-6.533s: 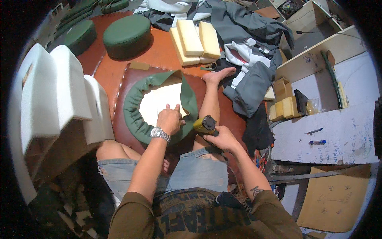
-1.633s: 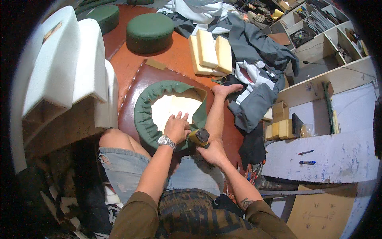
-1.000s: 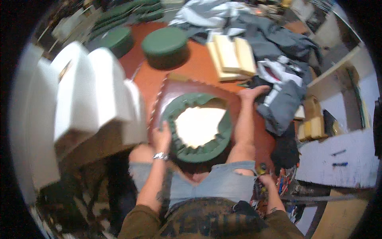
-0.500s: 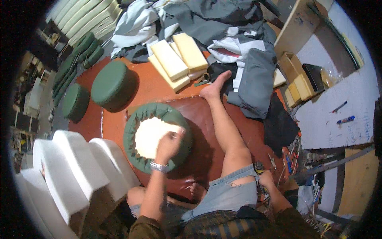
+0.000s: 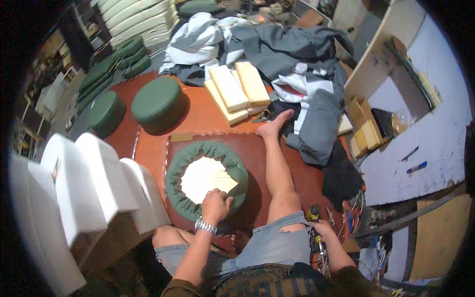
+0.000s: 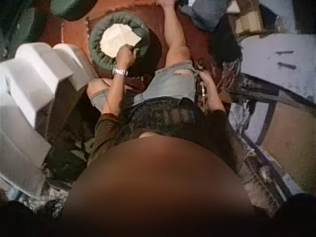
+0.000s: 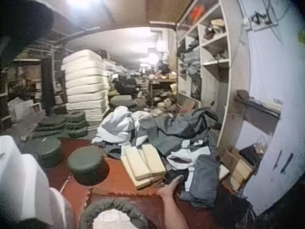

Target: The person places a rectangular foam cushion into a green fabric seat cover and uses a staple gun to attach the fabric to the underside of the seat base. The person repeatedly staples around the perimeter while pulling the fabric taut.

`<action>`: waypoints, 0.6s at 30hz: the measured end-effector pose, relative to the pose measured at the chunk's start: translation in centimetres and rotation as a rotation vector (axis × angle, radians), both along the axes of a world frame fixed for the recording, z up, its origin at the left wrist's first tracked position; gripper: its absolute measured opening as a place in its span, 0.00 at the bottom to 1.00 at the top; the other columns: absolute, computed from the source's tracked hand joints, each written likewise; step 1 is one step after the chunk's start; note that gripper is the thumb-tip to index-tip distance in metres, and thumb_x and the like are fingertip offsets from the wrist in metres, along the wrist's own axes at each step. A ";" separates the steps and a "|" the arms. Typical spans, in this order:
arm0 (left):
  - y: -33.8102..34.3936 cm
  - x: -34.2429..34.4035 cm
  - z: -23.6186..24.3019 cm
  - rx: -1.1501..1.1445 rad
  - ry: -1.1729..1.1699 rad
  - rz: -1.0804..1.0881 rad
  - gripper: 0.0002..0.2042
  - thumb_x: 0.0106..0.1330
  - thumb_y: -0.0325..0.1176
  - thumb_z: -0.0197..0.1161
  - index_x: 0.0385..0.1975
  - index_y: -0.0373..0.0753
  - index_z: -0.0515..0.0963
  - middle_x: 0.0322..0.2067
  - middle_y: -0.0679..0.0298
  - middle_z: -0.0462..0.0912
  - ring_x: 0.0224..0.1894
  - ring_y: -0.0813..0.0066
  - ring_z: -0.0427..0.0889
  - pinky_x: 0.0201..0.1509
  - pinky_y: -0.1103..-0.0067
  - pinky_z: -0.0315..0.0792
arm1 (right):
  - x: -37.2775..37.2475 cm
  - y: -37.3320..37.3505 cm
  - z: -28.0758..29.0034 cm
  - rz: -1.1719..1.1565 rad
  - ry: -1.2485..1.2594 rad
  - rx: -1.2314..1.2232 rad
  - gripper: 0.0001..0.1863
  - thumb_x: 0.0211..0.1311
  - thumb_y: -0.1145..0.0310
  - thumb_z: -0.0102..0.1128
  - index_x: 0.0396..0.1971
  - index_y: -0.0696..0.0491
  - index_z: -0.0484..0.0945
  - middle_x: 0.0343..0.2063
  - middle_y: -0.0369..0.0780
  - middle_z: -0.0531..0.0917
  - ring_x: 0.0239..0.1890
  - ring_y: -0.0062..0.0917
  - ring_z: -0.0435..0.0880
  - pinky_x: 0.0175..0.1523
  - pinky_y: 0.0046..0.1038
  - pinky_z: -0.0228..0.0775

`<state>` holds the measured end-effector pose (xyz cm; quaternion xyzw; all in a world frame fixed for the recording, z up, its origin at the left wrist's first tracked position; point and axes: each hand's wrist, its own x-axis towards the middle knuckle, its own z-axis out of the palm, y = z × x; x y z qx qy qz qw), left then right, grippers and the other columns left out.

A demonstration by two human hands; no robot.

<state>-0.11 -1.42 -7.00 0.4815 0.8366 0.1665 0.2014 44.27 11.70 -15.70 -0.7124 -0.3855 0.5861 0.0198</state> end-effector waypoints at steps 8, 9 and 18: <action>0.9 -0.5 -1.4 -0.125 0.157 -0.081 0.18 0.63 0.50 0.72 0.43 0.43 0.90 0.69 0.49 0.73 0.69 0.37 0.71 0.72 0.46 0.62 | -12.0 2.5 16.1 0.445 0.252 0.356 0.22 0.65 0.59 0.73 0.50 0.61 0.81 0.38 0.39 0.87 0.39 0.25 0.84 0.48 0.31 0.76; 1.0 -0.7 -1.5 -0.126 0.127 -0.062 0.18 0.63 0.50 0.72 0.43 0.42 0.90 0.65 0.49 0.77 0.67 0.39 0.73 0.72 0.46 0.63 | -13.3 1.7 17.1 0.515 0.376 0.394 0.25 0.65 0.58 0.73 0.53 0.61 0.82 0.41 0.40 0.88 0.42 0.26 0.84 0.51 0.32 0.77; 0.9 -2.5 -3.5 0.028 0.253 -0.149 0.26 0.66 0.53 0.68 0.49 0.34 0.85 0.35 0.51 0.89 0.42 0.49 0.88 0.46 0.59 0.82 | -23.8 -1.1 13.7 0.943 0.100 0.331 0.21 0.66 0.55 0.71 0.45 0.59 0.86 0.31 0.36 0.86 0.32 0.20 0.81 0.40 0.26 0.74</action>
